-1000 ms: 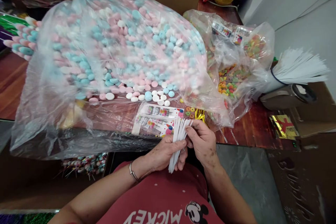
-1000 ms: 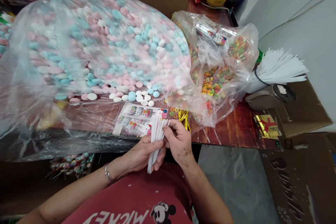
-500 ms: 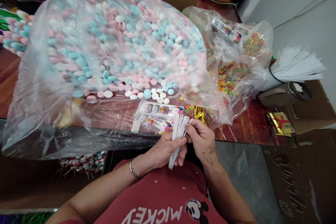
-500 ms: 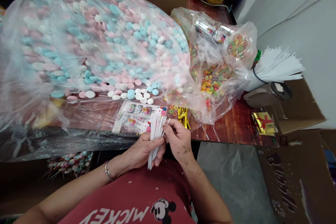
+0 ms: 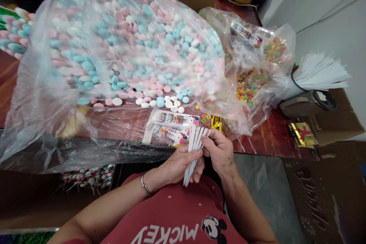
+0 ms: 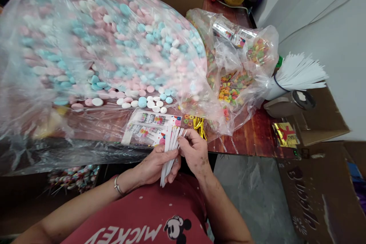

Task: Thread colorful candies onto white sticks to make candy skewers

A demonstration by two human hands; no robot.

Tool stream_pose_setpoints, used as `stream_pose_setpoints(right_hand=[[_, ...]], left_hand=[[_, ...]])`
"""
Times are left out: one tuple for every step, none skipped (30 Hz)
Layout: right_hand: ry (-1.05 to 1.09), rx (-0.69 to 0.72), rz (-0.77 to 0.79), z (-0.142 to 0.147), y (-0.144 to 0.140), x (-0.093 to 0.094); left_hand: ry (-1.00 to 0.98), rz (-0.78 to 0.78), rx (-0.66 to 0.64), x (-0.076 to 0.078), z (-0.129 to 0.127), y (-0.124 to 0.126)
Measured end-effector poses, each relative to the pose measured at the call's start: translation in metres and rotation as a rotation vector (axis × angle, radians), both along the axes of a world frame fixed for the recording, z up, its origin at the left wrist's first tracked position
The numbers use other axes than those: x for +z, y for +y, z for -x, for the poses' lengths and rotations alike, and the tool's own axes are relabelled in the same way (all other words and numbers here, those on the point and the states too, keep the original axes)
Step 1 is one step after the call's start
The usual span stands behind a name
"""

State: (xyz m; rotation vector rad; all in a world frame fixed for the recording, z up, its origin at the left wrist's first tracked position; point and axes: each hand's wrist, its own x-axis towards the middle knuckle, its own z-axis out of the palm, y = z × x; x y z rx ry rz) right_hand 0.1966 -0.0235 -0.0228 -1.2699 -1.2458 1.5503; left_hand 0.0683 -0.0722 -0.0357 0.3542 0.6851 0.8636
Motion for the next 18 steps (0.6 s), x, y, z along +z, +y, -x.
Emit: stream_pose_setpoints(right_hand=[[0.004, 0.0, -0.001, -0.0001, -0.0001, -0.0002], [0.009, -0.003, -0.005, -0.0001, -0.0003, -0.0002], [0.017, -0.009, -0.008, 0.0001, -0.0005, -0.0002], [0.023, -0.02, -0.008, 0.0004, -0.0008, -0.0001], [0.027, -0.035, -0.008, 0.0009, -0.0012, 0.0], [0.026, -0.051, -0.008, 0.0017, -0.0016, 0.0], [0.015, -0.065, -0.016, 0.0025, -0.0019, -0.0002], [-0.009, -0.078, -0.034, 0.0034, -0.0022, -0.0006], [-0.044, -0.095, -0.07, 0.0042, -0.0023, -0.0011], [-0.086, -0.123, -0.132, 0.0048, -0.0021, -0.0018], [-0.136, -0.16, -0.219, 0.005, -0.0018, -0.0025], [-0.196, -0.199, -0.33, 0.0048, -0.0012, -0.0031], [-0.263, -0.228, -0.454, 0.0041, -0.0005, -0.0035], [-0.331, -0.238, -0.574, 0.003, 0.0004, -0.0035], [-0.392, -0.22, -0.675, 0.0016, 0.0012, -0.0032], [-0.439, -0.181, -0.747, 0.0, 0.0021, -0.0025], [-0.465, -0.136, -0.784, -0.0015, 0.0028, -0.0016], [-0.471, -0.098, -0.795, -0.0029, 0.0034, -0.0007]], left_hand=[[0.003, 0.002, 0.005, 0.0002, -0.0002, 0.0002], [0.007, 0.004, 0.009, 0.0004, -0.0003, 0.0004], [0.01, 0.005, 0.015, 0.0008, -0.0005, 0.0006], [0.011, 0.006, 0.021, 0.0012, -0.0006, 0.0008], [0.011, 0.006, 0.027, 0.0016, -0.0008, 0.0009], [0.01, 0.005, 0.033, 0.0019, -0.0011, 0.0009], [0.012, 0.003, 0.039, 0.0022, -0.0015, 0.0009], [0.018, 0.004, 0.044, 0.0024, -0.0021, 0.0007], [0.03, 0.006, 0.049, 0.0024, -0.0028, 0.0005], [0.045, 0.008, 0.056, 0.0023, -0.0035, 0.0003], [0.063, 0.009, 0.063, 0.002, -0.0043, 0.0001], [0.082, 0.007, 0.07, 0.0016, -0.0051, -0.0001], [0.101, 0.002, 0.075, 0.001, -0.0058, -0.0003], [0.118, -0.007, 0.077, 0.0004, -0.0063, -0.0003], [0.135, -0.019, 0.076, -0.0002, -0.0066, -0.0004], [0.151, -0.03, 0.071, -0.0009, -0.0068, -0.0003], [0.168, -0.041, 0.065, -0.0015, -0.0068, -0.0003], [0.184, -0.052, 0.057, -0.0022, -0.0067, -0.0002]])
